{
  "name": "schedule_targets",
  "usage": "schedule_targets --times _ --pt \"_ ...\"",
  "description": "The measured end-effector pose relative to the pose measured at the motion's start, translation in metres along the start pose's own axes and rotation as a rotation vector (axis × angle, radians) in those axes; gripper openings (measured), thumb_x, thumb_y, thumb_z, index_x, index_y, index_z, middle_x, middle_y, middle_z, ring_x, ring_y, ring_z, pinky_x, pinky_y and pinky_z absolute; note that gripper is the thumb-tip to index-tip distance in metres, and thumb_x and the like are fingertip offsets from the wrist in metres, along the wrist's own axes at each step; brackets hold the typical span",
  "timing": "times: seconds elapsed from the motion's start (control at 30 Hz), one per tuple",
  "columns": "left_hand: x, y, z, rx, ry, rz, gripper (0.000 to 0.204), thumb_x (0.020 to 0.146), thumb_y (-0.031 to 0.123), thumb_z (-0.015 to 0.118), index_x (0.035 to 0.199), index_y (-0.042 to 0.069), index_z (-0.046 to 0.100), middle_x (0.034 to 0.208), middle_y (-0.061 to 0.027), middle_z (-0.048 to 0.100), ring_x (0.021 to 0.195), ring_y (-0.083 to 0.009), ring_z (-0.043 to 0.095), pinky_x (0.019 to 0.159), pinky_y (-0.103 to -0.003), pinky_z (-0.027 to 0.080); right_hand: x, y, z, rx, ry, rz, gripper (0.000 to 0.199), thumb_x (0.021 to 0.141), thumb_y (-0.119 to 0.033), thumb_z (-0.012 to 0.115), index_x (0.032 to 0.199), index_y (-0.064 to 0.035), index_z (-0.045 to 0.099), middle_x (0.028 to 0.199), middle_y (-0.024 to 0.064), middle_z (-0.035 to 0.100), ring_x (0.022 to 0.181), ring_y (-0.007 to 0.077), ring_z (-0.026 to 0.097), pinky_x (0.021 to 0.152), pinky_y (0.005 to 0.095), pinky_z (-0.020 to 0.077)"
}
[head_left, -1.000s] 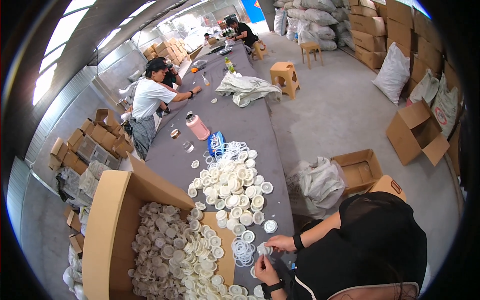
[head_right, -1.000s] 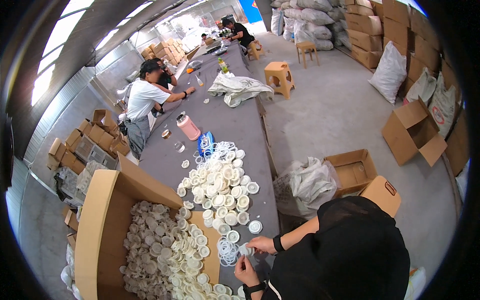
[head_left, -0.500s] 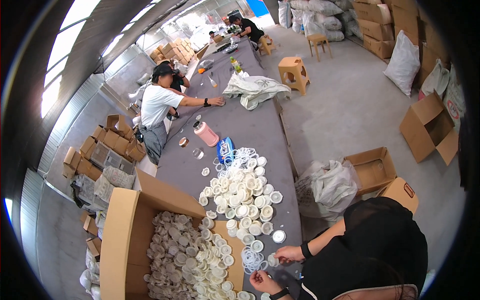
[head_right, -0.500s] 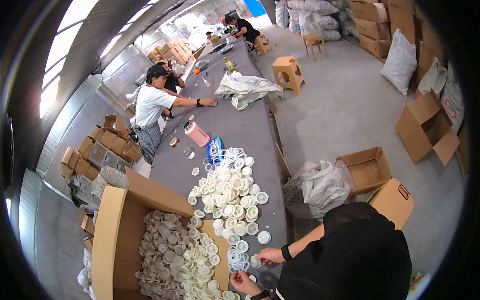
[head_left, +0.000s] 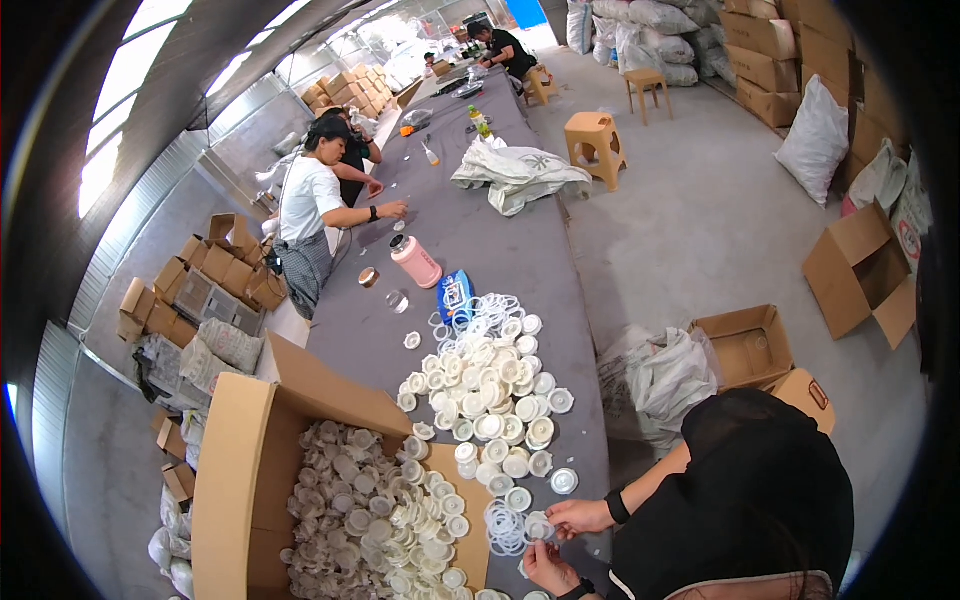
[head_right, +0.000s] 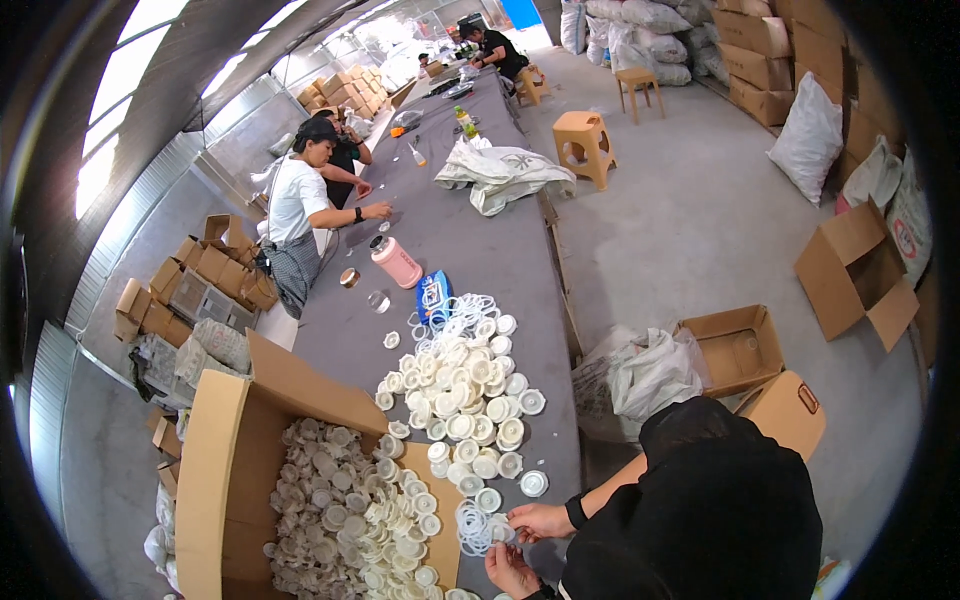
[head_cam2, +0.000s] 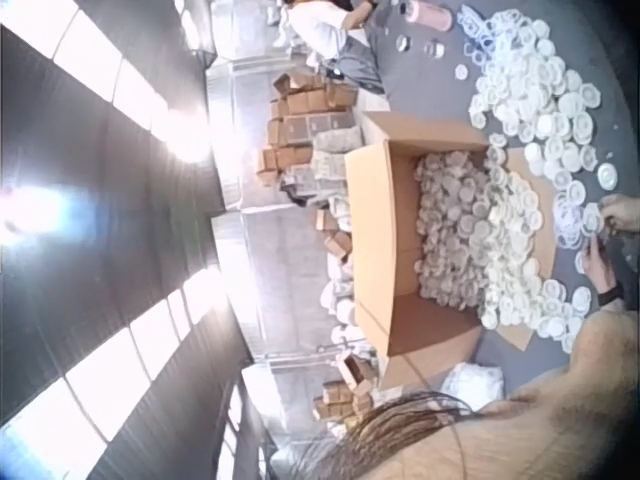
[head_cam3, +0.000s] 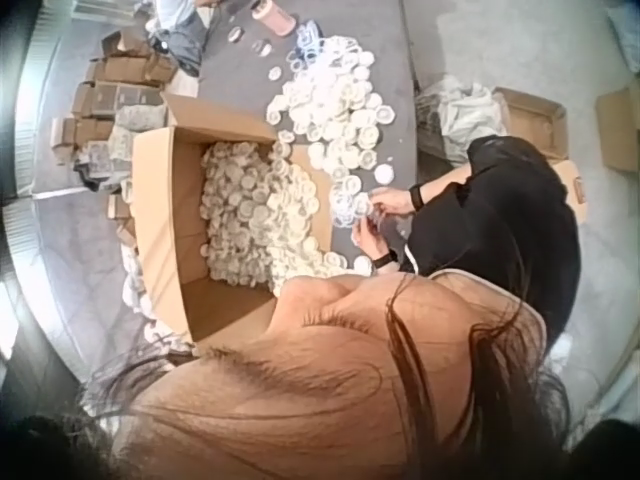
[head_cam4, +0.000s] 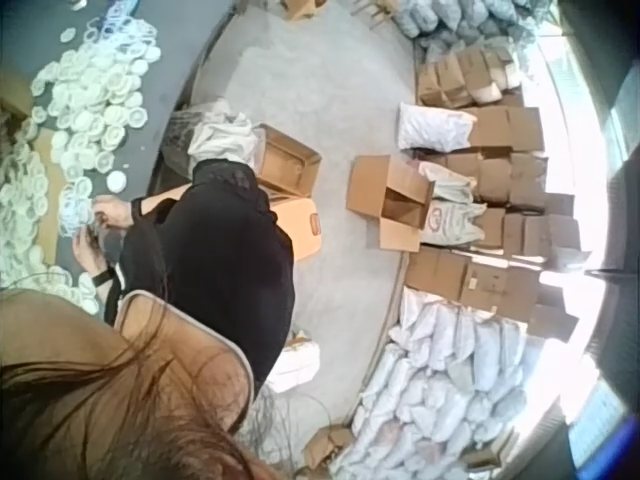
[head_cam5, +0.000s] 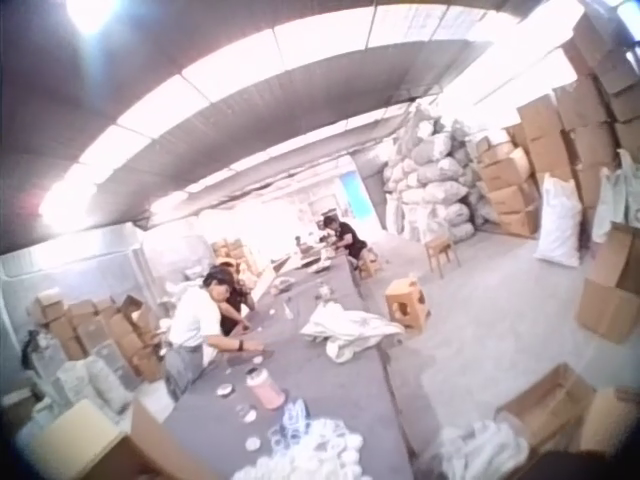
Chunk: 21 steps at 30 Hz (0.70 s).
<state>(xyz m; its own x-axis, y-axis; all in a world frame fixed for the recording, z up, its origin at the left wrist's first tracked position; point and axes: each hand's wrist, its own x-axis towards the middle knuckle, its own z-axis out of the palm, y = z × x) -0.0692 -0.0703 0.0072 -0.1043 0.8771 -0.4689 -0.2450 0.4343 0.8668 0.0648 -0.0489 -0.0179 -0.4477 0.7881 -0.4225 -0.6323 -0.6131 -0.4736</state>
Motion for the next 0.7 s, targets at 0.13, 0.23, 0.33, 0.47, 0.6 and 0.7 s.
schedule_targets --times 0.13,0.23,0.33,0.47,0.6,0.7 --pt "0.008 0.010 -0.011 -0.231 0.032 0.041 0.019 0.077 0.009 0.055 0.093 0.002 0.047 0.081 -0.0088 0.055 0.069 -0.0162 0.054 0.060 -0.026 0.045 0.006 0.004 0.023 -0.089 0.018 -0.072 0.016 0.082 -0.019 0.049 0.095 -0.0095 0.049 0.074 -0.0032 0.051 0.063 0.0062 0.050 0.055 0.0193 0.0399" --pt "0.008 0.013 -0.016 -0.310 -0.026 0.076 0.007 0.076 0.004 0.056 0.077 0.004 0.049 0.069 -0.0053 0.055 0.056 -0.0110 0.052 0.049 -0.020 0.043 -0.003 0.013 0.032 -0.045 0.044 -0.158 0.017 0.082 -0.018 0.049 0.096 -0.0080 0.049 0.074 -0.0026 0.051 0.063 0.0064 0.050 0.056 0.0194 0.0402" --pt "0.009 0.024 -0.031 -0.346 -0.055 0.077 0.008 0.076 0.003 0.056 0.078 0.005 0.048 0.069 -0.0051 0.054 0.054 -0.0107 0.051 0.047 -0.019 0.042 0.002 0.019 0.050 -0.043 0.036 -0.178 0.018 0.082 -0.017 0.050 0.096 -0.0071 0.049 0.073 -0.0021 0.051 0.063 0.0064 0.050 0.056 0.0194 0.0398" --pt "0.008 0.024 -0.038 -0.284 -0.088 0.050 0.011 0.076 0.005 0.056 0.081 0.006 0.046 0.064 -0.0032 0.051 0.050 -0.0100 0.048 0.046 -0.020 0.041 -0.004 0.028 0.058 -0.020 0.069 -0.261 0.016 0.082 -0.018 0.050 0.093 -0.0069 0.049 0.072 -0.0016 0.050 0.063 0.0065 0.049 0.055 0.0198 0.0392" --pt "0.012 0.023 -0.038 -0.305 -0.171 0.015 0.010 0.076 0.004 0.055 0.081 0.006 0.046 0.066 -0.0040 0.052 0.052 -0.0111 0.049 0.047 -0.020 0.041 -0.006 0.028 0.051 -0.003 0.087 -0.284 0.014 0.083 -0.019 0.049 0.090 -0.0068 0.048 0.071 -0.0012 0.050 0.062 0.0069 0.049 0.056 0.0200 0.0392" --pt "0.017 0.024 -0.035 -0.371 -0.183 -0.021 0.008 0.077 0.004 0.054 0.080 0.005 0.047 0.070 -0.0052 0.053 0.056 -0.0124 0.049 0.049 -0.022 0.040 -0.004 0.020 0.049 -0.019 0.081 -0.272 0.015 0.084 -0.020 0.047 0.090 -0.0068 0.048 0.072 -0.0007 0.050 0.062 0.0071 0.050 0.057 0.0200 0.0391"
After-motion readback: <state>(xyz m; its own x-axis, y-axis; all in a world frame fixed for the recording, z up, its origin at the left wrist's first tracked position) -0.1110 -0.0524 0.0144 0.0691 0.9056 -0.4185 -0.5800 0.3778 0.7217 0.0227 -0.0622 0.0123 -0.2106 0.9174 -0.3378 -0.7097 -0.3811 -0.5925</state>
